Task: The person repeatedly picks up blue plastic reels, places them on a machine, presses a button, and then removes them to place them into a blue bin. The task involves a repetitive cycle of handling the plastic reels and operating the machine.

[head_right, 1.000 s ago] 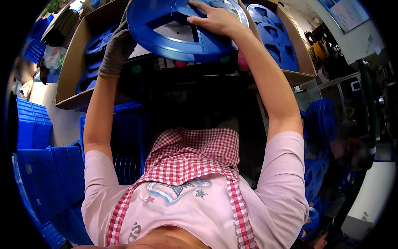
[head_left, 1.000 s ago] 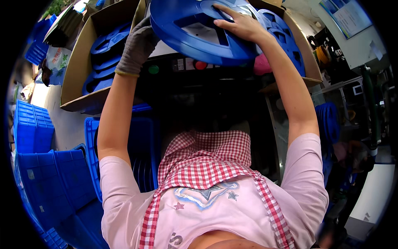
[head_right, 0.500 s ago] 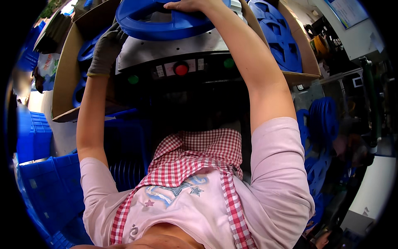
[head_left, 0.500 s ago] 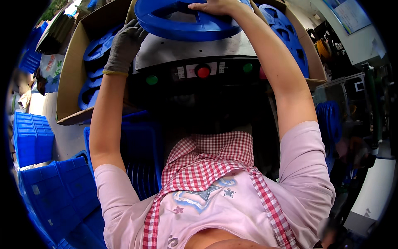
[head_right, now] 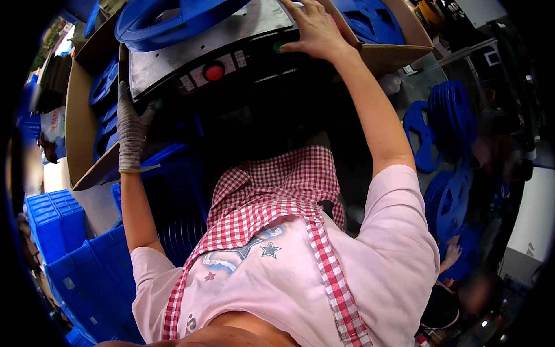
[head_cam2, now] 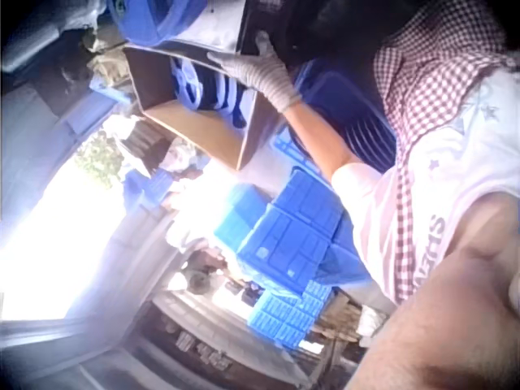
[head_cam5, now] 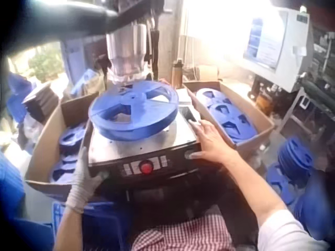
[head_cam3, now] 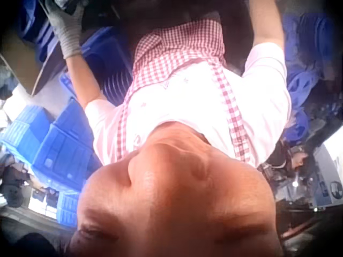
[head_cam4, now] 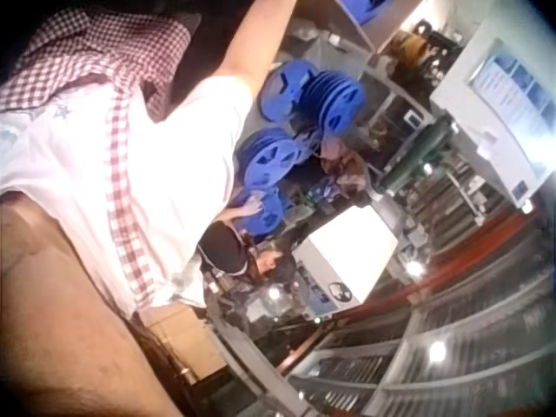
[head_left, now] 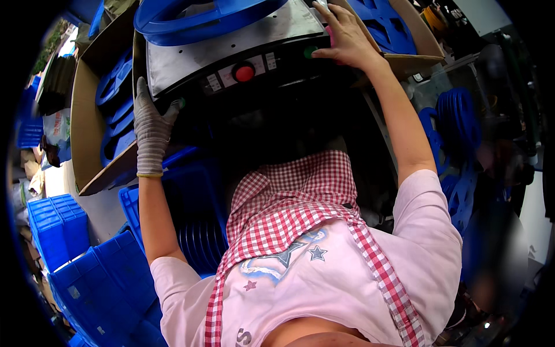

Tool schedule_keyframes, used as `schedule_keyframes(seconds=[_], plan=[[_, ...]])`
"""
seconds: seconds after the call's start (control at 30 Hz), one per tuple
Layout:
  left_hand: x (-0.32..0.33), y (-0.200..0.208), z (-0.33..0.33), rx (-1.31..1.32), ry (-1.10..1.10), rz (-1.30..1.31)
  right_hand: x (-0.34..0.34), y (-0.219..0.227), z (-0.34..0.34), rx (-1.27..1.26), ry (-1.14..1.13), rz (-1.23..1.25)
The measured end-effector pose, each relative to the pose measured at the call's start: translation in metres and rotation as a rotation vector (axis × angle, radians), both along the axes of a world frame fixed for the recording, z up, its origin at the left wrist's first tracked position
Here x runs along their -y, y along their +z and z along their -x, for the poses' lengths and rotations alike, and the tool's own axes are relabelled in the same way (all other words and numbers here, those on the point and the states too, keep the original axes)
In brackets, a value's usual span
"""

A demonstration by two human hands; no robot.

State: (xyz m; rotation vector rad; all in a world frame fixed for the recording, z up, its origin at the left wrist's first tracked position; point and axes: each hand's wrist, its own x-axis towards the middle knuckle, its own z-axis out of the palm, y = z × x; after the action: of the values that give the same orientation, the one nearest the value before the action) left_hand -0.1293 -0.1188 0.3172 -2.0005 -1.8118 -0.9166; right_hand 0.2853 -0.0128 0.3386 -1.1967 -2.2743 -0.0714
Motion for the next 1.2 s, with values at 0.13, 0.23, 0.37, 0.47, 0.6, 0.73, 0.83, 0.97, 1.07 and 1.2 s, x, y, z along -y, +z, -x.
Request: schedule_keyframes(seconds=[0.13, 0.23, 0.37, 0.47, 0.6, 0.73, 0.83, 0.97, 1.07, 1.2], plan=[[-0.008, 0.002, -0.013, 0.161, 0.09, 0.163, -0.01, -0.03, 0.007, 0.003, -0.09, -0.029], [-0.021, 0.0, -0.017, 0.152, 0.053, 0.189, -0.037, -0.073, 0.001, -0.036, -0.161, -0.378], [0.002, -0.01, -0.017, 0.135, -0.051, -0.079, 0.02, -0.073, 0.017, -0.535, -0.075, -0.242], [0.044, -0.008, -0.061, 0.39, -0.181, 0.052, 0.088, -0.101, 0.003, -0.771, -0.077, 0.233], [0.088, -0.098, -0.104, 0.679, -0.447, 0.615, 0.158, -0.227, -0.031, -0.522, -0.565, 0.562], [0.144, -0.199, -0.146, 0.996, -0.454, 1.25, 0.21, -0.286, -0.028, -0.469, -0.834, 0.787], [0.144, -0.221, -0.195, 1.015, -0.354, 1.66, 0.218, -0.302, -0.059, -0.656, -0.801, 0.712], [0.145, -0.207, -0.218, 0.725, -0.362, 1.706, 0.222, -0.295, -0.078, -0.593, -0.787, 0.538], [0.132, -0.221, -0.217, 1.474, 0.111, 1.908, 0.24, -0.304, -0.101, -0.865, -0.682, 0.261], [0.137, -0.204, -0.22, 1.078, -0.304, 1.725, 0.281, -0.286, -0.129, -1.076, -0.657, 0.434]])
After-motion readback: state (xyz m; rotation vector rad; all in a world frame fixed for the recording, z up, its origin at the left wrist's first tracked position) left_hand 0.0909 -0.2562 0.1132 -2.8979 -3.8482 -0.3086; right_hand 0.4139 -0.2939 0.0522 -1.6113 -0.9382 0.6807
